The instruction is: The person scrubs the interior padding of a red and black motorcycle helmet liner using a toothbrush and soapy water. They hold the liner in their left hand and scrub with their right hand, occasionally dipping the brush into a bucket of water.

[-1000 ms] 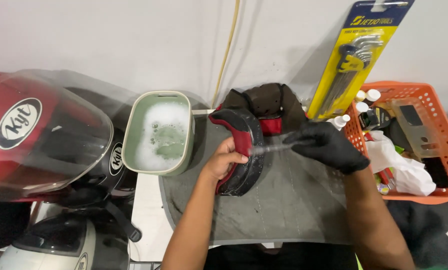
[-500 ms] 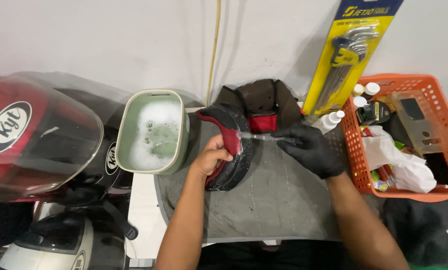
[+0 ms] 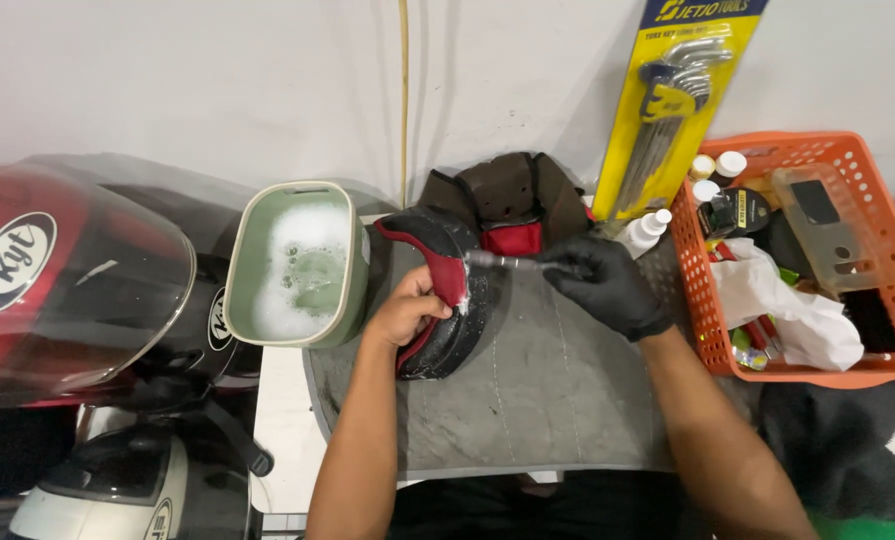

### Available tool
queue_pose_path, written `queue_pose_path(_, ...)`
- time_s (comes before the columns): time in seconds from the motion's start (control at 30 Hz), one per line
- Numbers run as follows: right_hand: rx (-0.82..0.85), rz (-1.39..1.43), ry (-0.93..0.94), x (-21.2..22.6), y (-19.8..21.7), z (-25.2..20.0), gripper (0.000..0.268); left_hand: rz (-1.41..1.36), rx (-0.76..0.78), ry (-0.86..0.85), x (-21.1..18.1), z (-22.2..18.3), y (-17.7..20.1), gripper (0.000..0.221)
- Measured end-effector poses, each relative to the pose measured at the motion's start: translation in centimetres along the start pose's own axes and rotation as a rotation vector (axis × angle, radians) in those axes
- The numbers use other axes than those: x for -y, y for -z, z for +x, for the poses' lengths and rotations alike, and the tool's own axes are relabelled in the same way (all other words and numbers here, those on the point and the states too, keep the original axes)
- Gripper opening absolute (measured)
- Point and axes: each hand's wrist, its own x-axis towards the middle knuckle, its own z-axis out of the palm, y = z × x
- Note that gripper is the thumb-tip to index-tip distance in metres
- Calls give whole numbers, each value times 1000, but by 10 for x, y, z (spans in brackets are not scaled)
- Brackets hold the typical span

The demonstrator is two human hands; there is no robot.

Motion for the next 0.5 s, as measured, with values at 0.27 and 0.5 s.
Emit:
queue_pose_path(0.27, 45, 200, -50, -12, -6, -4, 23, -23, -36, -15, 7, 2, 13, 59)
queue_pose_path(0.5, 27, 197, -128, -16, -13, -2, 18, -31, -16, -29, 12, 3, 15, 57)
